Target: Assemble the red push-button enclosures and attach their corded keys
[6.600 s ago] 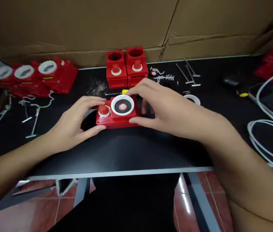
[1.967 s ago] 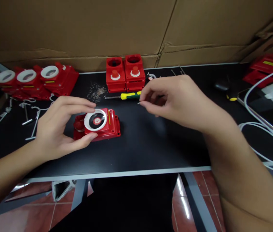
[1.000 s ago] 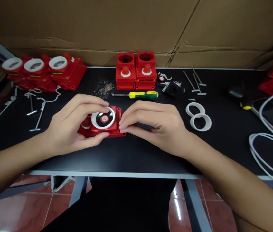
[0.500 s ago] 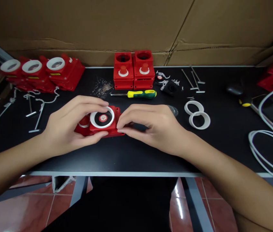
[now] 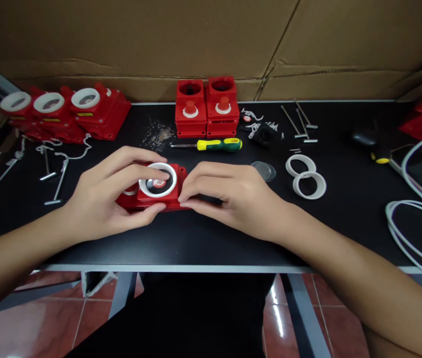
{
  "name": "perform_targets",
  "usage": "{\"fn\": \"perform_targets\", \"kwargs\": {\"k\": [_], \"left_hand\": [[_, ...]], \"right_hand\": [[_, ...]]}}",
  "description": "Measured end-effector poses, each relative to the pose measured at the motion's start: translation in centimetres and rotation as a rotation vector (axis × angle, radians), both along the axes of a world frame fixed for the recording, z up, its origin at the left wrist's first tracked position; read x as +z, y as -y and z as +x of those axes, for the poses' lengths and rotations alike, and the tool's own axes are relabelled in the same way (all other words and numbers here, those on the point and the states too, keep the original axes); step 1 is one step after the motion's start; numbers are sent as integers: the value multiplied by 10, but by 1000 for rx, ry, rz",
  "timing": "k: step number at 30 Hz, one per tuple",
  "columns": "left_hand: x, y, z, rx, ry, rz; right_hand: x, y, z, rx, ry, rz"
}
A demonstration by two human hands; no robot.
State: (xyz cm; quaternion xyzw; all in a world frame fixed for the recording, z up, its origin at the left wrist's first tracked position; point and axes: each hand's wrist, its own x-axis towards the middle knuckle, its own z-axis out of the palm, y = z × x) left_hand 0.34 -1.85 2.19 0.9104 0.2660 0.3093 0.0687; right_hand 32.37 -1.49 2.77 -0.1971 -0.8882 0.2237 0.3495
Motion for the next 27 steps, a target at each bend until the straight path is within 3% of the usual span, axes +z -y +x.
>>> {"fn": "perform_targets", "kwargs": {"k": [9,15,22,27], "left_hand": [[-1,1,-1,14,-4,11],[0,1,0,28,-11,7],[1,0,1,7,-4,38],[0,0,1,-2,-4,43]], "right_hand": [[3,1,2,-10,-2,-14],[24,-6,20,-276,31,59],[40,-27,72,-706,328,123],[33,-53,122,-699,558,150]]}}
